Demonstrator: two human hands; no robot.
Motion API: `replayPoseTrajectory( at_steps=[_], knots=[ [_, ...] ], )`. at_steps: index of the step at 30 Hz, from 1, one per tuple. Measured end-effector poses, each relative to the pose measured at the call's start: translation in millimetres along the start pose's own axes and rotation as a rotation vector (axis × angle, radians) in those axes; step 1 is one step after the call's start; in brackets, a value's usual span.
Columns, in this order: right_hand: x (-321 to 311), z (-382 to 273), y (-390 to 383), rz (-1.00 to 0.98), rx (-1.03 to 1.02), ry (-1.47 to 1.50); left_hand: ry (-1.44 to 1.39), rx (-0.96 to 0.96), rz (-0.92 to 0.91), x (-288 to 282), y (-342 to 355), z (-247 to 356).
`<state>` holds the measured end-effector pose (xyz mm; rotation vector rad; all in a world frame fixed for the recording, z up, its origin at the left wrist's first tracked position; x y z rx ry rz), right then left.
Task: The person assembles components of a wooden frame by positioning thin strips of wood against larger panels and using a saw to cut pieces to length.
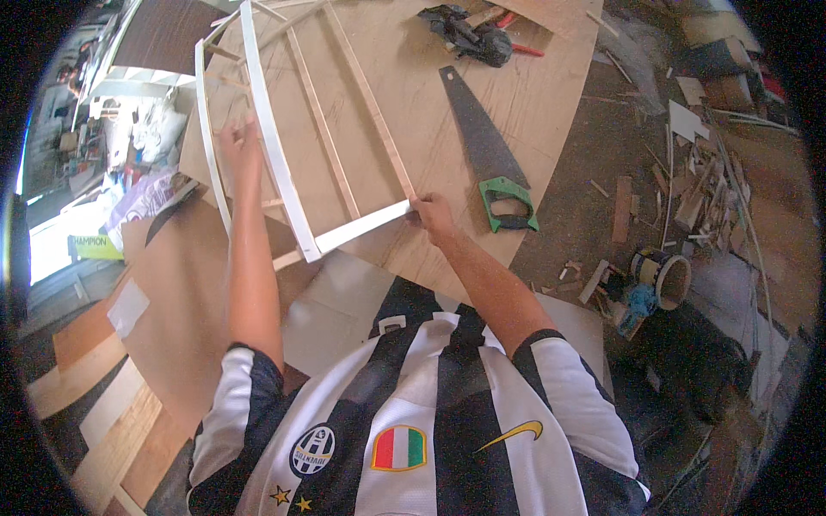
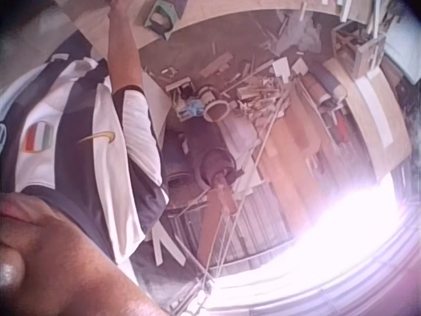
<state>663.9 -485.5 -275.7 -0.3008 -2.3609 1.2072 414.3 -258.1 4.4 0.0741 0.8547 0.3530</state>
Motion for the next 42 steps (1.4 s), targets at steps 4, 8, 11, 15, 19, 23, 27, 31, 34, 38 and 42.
replayPoseTrajectory(
  at_steps=[4,8,11,15,19,23,27,31,34,38,42],
  knots=[
    [-4,-4,0,-0.018,0.002,0.015,-0.421,0.165,0.142,-58,-140,-5],
    [6,-5,-3,-0.014,0.008,-0.043,-0.503,-0.236,0.066,-14,-298,-35],
    [9,-6,-5,-0.031,0.02,-0.159,-0.512,-0.594,0.037,34,-340,-67],
    [9,-16,-17,-0.01,0.03,-0.33,-0.353,-0.452,0.234,55,-312,-61],
    [5,-13,-8,0.073,-0.05,-0.454,-0.243,-0.172,0.551,43,-278,-46],
    [8,-13,-17,0.088,-0.131,-0.523,-0.304,-0.156,0.493,51,-267,-63],
    [2,-27,-15,0.093,-0.292,-0.786,-0.367,-0.233,0.273,61,-268,-66],
    [-11,-38,-5,0.124,-0.379,-0.969,-0.382,-0.179,0.268,62,-266,-65],
    [-7,-60,-14,0.106,-0.705,-1.149,-0.409,-0.16,0.31,65,-268,-74],
    [18,-74,-36,-0.238,-1.012,-1.257,-0.403,-0.186,0.321,62,-269,-72],
    [18,-64,-19,-0.365,-0.919,-1.476,-0.409,-0.203,0.316,54,-266,-57]
  ],
)
Point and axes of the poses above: each hand's wrist, its own y-axis towards the middle knuckle, its own x-axis out of the palm, z = x × y, the point moved 5 cm from there along y, towards the middle knuckle, and after that the axes turned 2 degrees about x, right-handed, at the moved point
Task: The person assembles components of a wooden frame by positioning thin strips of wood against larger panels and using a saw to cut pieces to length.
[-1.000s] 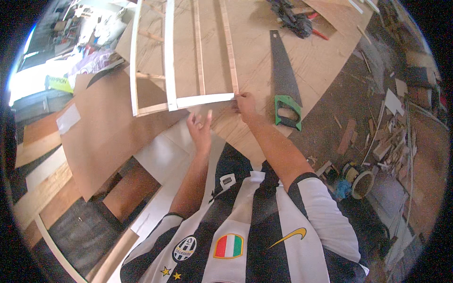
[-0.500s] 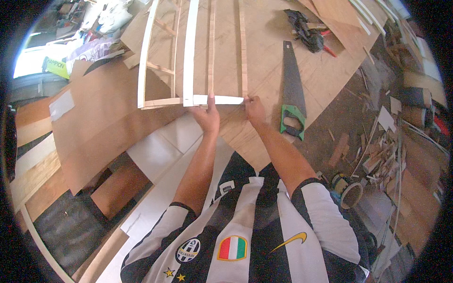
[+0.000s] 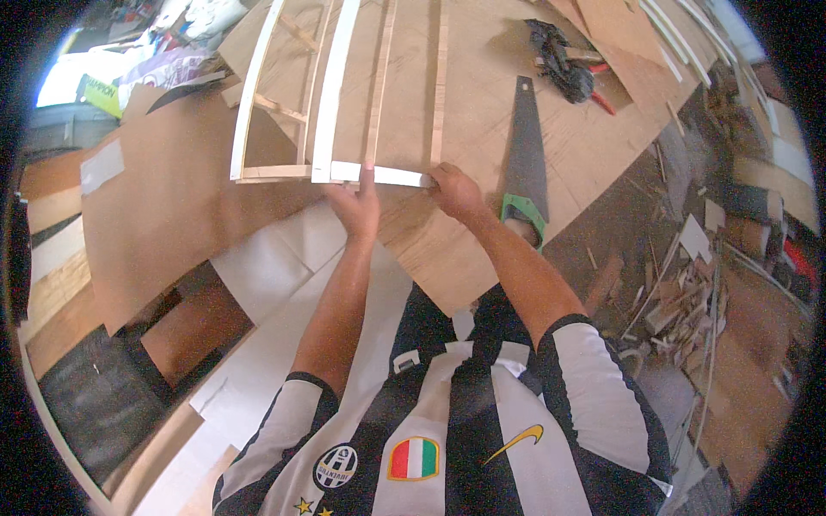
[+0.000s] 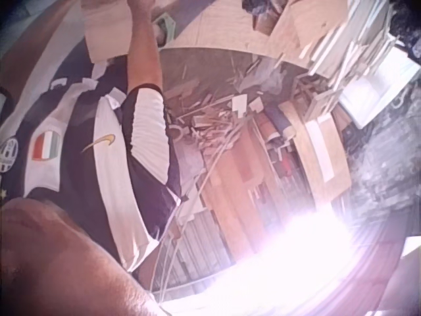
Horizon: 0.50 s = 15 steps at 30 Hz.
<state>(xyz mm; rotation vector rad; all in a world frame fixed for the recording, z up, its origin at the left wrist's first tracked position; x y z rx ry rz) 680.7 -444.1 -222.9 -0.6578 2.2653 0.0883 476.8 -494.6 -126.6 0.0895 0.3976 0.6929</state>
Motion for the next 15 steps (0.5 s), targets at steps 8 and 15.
replayPoseTrajectory(
  at_steps=[8,15],
  knots=[
    [-2,-12,-8,0.225,-0.262,0.118,0.084,0.087,0.144,-8,-1,-14],
    [-2,0,-6,0.226,-0.308,0.106,0.173,0.027,0.136,-4,-4,7]
  ],
)
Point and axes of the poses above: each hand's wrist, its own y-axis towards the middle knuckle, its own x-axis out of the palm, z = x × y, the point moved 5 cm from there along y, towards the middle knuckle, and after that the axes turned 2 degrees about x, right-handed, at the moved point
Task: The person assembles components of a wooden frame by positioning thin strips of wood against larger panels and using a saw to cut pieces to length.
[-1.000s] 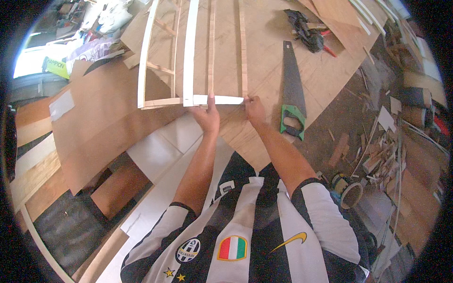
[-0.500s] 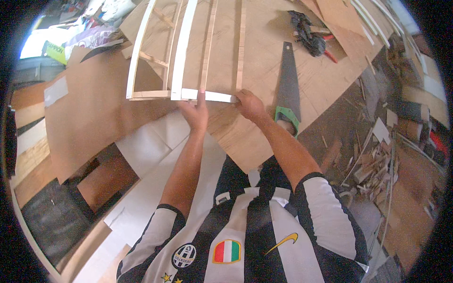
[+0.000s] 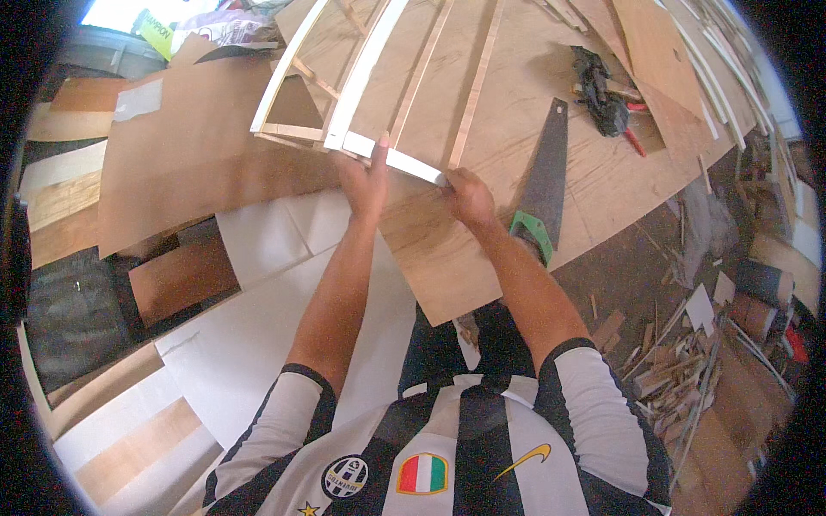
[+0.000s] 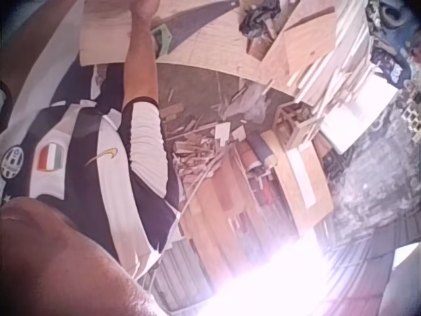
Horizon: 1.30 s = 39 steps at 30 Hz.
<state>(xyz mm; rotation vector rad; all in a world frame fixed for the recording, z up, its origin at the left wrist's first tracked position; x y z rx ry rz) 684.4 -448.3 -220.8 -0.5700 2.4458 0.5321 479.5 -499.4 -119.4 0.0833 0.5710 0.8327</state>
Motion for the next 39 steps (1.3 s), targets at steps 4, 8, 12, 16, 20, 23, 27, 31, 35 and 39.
replayPoseTrajectory(
  at_steps=[4,8,12,16,20,23,27,31,35,39],
  knots=[
    [-1,3,-1,0.005,-0.015,0.004,0.008,-0.06,0.019,-1,-4,10],
    [-2,1,1,-0.005,-0.039,0.019,0.059,-0.078,0.011,-2,-3,2],
    [-4,3,2,-0.046,-0.051,0.004,0.066,-0.082,0.007,1,-4,0],
    [-4,1,2,-0.102,-0.026,0.003,0.017,-0.098,0.008,2,-5,-2],
    [-1,3,2,-0.139,0.012,-0.033,0.038,-0.04,0.009,1,-3,-3],
    [-2,6,2,-0.151,0.003,-0.036,0.093,-0.004,0.014,2,-3,-4],
    [0,5,2,-0.173,0.039,-0.029,0.12,0.005,0.028,4,0,-12],
    [3,11,2,-0.165,0.001,-0.063,0.177,-0.005,0.054,3,0,-12],
    [-2,13,-1,-0.166,0.04,-0.014,0.09,-0.039,0.028,4,-1,-8],
    [-6,13,-5,-0.086,0.034,0.058,0.101,-0.016,0.026,2,1,-14]
  ],
)
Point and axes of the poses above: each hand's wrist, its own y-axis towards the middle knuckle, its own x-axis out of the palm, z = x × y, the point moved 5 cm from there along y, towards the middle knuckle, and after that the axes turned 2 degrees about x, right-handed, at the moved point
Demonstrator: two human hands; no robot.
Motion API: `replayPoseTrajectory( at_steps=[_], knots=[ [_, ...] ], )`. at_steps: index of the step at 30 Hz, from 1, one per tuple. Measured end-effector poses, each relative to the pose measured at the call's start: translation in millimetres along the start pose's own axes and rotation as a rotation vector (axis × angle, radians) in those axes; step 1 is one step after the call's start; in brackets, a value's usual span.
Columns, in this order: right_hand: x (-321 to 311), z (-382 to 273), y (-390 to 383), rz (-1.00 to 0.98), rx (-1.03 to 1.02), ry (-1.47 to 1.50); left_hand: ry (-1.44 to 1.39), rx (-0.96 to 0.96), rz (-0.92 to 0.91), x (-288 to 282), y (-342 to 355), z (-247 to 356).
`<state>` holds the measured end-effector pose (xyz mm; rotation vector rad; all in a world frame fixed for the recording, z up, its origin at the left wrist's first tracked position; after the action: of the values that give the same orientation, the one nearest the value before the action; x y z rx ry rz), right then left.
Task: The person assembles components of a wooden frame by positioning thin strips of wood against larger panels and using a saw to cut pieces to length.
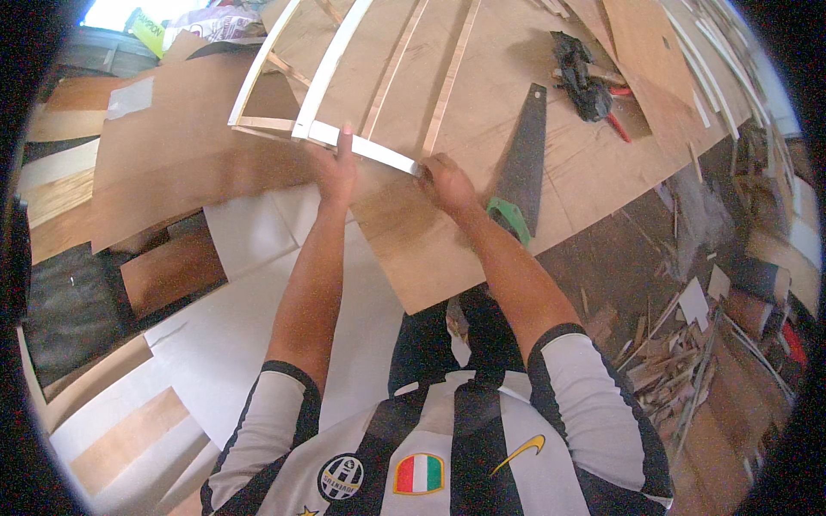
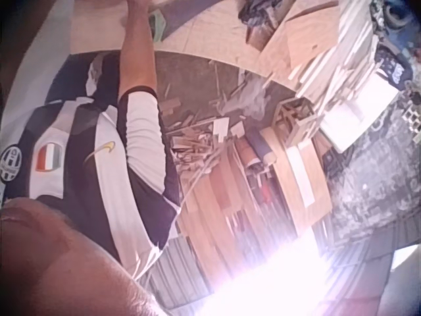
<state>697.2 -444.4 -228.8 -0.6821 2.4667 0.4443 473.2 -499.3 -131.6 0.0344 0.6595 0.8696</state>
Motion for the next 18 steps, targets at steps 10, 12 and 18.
replayPoseTrajectory(
  at_steps=[10,12,18],
  knots=[
    [1,-3,1,0.04,0.05,0.085,0.001,0.004,-0.008,0,0,-3],
    [2,0,1,0.047,0.05,0.066,0.059,0.027,-0.005,-1,0,-1],
    [5,-1,3,0.044,0.046,-0.044,0.024,-0.037,-0.034,-4,-1,8]
  ],
)
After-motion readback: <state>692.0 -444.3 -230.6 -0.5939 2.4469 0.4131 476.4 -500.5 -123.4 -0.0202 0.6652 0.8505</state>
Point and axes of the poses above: each hand's wrist, its own y-axis towards the middle knuckle, its own x-axis out of the palm, z = x × y, the point moved 5 cm from there along y, towards the middle knuckle, and after that the axes turned 2 degrees about x, right-handed, at the moved point
